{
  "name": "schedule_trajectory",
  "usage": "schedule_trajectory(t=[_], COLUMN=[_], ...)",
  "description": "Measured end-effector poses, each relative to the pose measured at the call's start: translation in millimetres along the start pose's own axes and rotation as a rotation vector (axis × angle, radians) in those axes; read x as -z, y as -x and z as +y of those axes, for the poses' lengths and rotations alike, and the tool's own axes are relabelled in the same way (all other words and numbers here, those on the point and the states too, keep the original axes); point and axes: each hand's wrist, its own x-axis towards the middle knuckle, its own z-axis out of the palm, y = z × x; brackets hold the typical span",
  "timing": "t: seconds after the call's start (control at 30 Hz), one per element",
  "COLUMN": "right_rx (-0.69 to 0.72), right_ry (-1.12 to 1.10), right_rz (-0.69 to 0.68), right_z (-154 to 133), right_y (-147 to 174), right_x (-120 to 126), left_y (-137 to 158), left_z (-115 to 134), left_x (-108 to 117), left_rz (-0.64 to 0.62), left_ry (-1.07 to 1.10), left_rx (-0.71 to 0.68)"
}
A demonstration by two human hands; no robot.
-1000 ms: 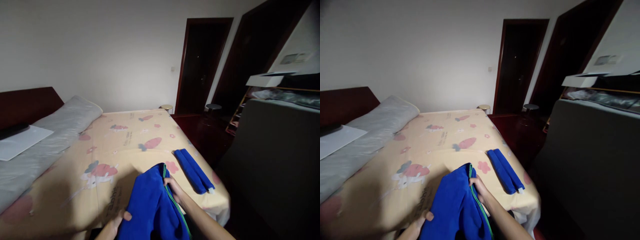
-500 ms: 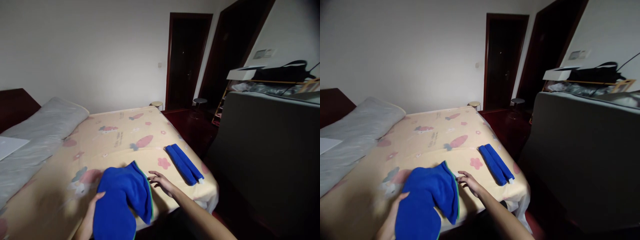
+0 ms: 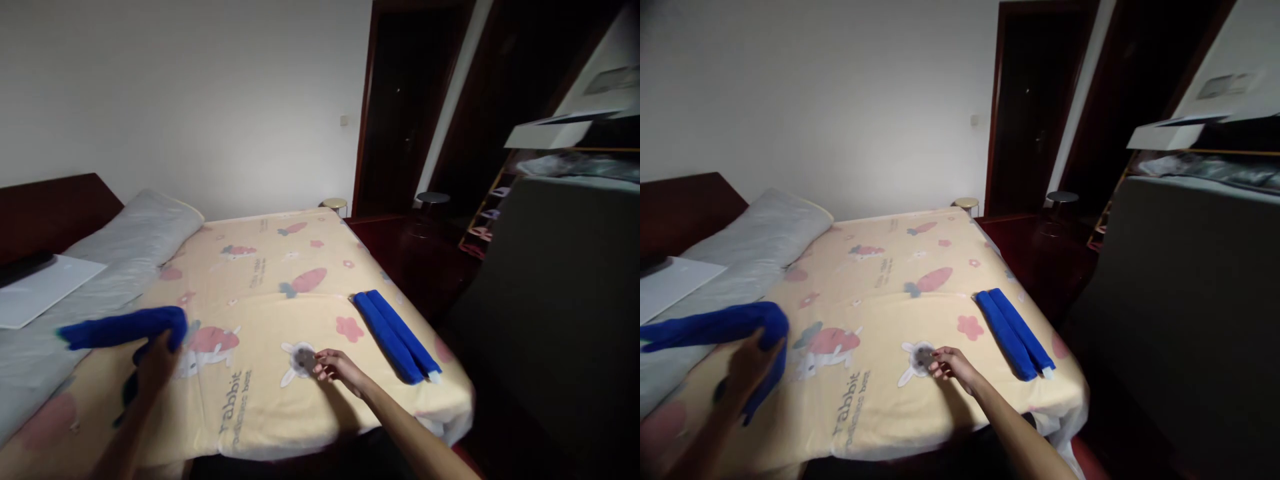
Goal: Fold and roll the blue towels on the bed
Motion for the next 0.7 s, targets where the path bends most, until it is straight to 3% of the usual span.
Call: schedule_trajectory(t=[0.17,0.3,0.5,0.7], right_rx=[-0.044,-0.084,-0.176,-0.174], right_ry=[0.117,0.201,0.173,0.059], right_rz=[-0.013,-0.013,0.14,0.153], right_z=[12,24,51,70], right_y=[-7,-4,-13,-18], right_x=[-12,6,52,70], left_y=[97,144,143,115], left_z=[67,87,70,45], left_x=[-87,-116,-123,-133], left_rz=[-0.306,-0.369,-0.451,-0.451], left_ry=[-0.039,-0.135,-0.184,-0.221], left_rx=[-0.163,-0.175,-0.061,-0.14])
